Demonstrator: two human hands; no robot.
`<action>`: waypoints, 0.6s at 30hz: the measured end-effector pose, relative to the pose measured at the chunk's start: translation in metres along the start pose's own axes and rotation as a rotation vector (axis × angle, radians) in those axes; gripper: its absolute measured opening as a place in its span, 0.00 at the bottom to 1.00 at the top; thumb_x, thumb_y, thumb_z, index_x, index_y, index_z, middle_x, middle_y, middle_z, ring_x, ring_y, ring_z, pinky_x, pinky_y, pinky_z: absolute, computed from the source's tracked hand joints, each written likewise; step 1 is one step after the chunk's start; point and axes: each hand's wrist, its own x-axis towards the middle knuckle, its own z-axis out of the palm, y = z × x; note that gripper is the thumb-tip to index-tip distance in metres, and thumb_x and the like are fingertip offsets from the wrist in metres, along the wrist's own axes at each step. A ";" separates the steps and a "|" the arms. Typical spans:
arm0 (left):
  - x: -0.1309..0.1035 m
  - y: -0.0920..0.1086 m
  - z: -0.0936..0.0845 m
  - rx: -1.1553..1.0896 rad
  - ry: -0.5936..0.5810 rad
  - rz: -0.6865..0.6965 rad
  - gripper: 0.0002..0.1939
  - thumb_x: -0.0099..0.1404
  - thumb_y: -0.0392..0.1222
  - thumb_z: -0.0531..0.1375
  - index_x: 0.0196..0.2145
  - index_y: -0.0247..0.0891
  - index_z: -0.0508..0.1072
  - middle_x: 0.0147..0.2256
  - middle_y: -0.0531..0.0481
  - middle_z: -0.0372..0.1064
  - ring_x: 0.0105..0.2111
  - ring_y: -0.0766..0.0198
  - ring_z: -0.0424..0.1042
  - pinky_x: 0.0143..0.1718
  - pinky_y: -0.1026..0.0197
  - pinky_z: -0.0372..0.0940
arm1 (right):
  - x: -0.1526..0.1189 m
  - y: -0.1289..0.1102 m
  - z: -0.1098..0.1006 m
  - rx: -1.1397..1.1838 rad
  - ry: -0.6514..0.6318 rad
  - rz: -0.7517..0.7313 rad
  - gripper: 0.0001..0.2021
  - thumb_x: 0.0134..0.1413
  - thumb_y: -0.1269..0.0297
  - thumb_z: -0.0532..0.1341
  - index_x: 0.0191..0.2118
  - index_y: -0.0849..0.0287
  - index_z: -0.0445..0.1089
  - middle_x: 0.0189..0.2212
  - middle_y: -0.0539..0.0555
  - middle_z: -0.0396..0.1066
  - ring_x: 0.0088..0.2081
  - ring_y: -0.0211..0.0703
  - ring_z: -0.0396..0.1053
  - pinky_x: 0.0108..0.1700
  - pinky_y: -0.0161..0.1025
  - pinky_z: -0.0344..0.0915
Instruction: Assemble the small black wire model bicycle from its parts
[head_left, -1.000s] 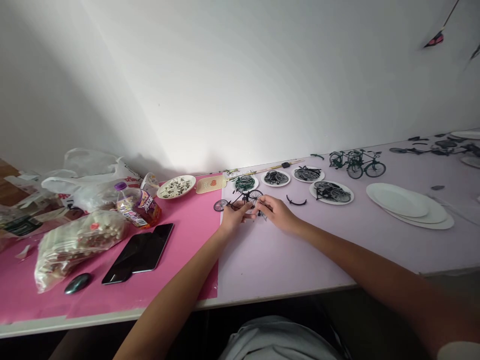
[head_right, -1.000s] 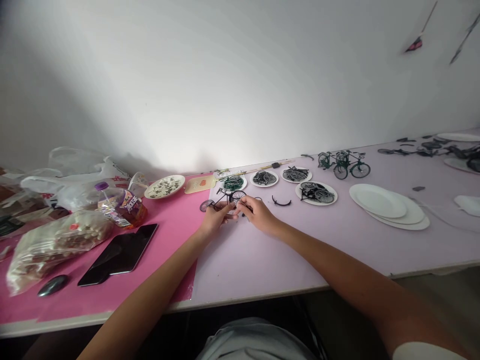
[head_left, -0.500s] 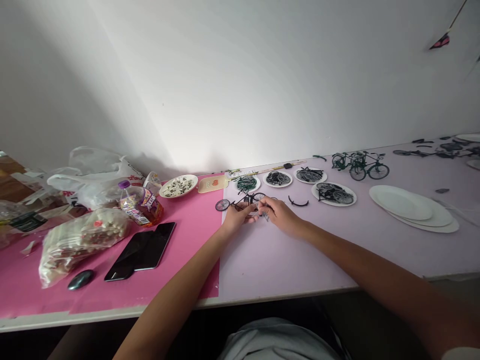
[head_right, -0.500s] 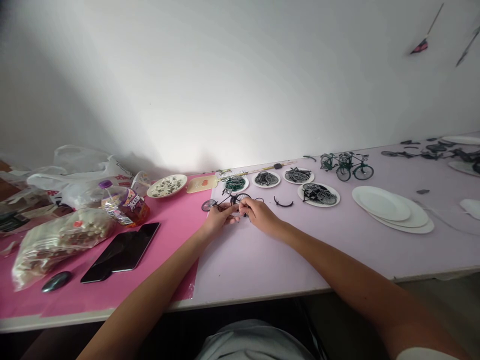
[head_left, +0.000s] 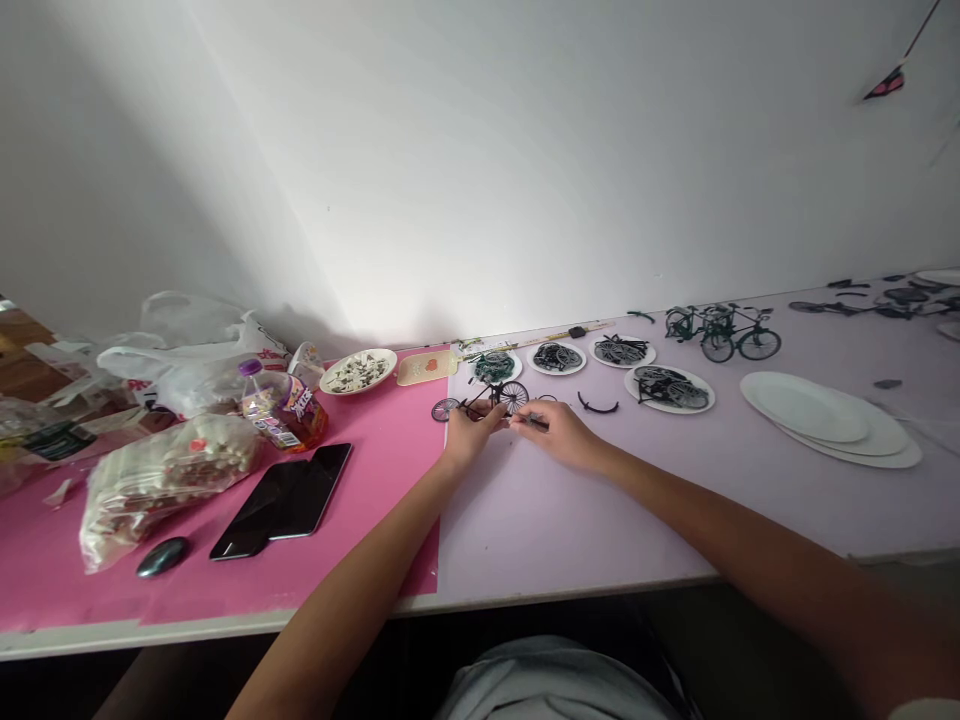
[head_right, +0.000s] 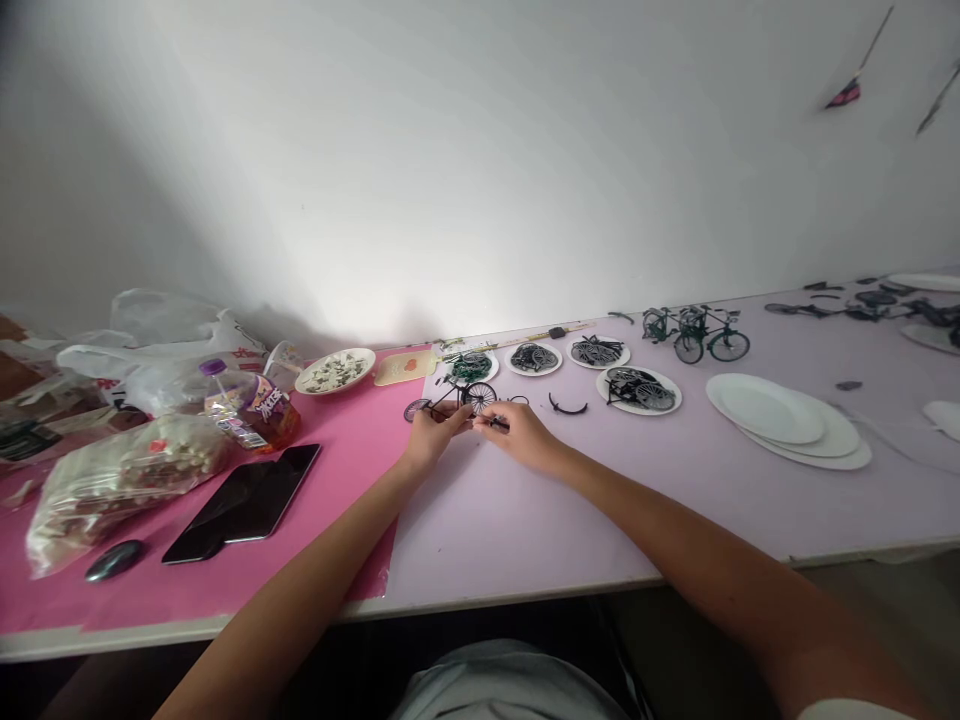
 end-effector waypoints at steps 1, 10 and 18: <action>0.000 0.000 0.000 -0.013 -0.003 0.005 0.19 0.51 0.49 0.75 0.28 0.31 0.77 0.28 0.48 0.76 0.31 0.60 0.78 0.45 0.53 0.77 | 0.000 0.001 0.000 0.005 0.006 0.011 0.12 0.59 0.53 0.63 0.36 0.58 0.77 0.35 0.54 0.78 0.35 0.45 0.71 0.37 0.39 0.66; -0.001 0.004 -0.002 -0.196 0.008 -0.033 0.24 0.48 0.52 0.77 0.33 0.32 0.75 0.31 0.48 0.76 0.31 0.61 0.78 0.48 0.48 0.76 | 0.002 0.002 -0.003 0.113 0.018 0.026 0.09 0.57 0.57 0.65 0.37 0.57 0.74 0.36 0.52 0.77 0.33 0.42 0.71 0.37 0.38 0.65; -0.002 0.008 -0.002 -0.245 0.006 -0.083 0.21 0.53 0.52 0.74 0.33 0.33 0.73 0.34 0.47 0.75 0.33 0.57 0.81 0.47 0.51 0.75 | 0.003 0.009 -0.003 0.200 0.032 0.052 0.12 0.58 0.52 0.65 0.37 0.55 0.70 0.36 0.52 0.73 0.35 0.43 0.69 0.36 0.38 0.64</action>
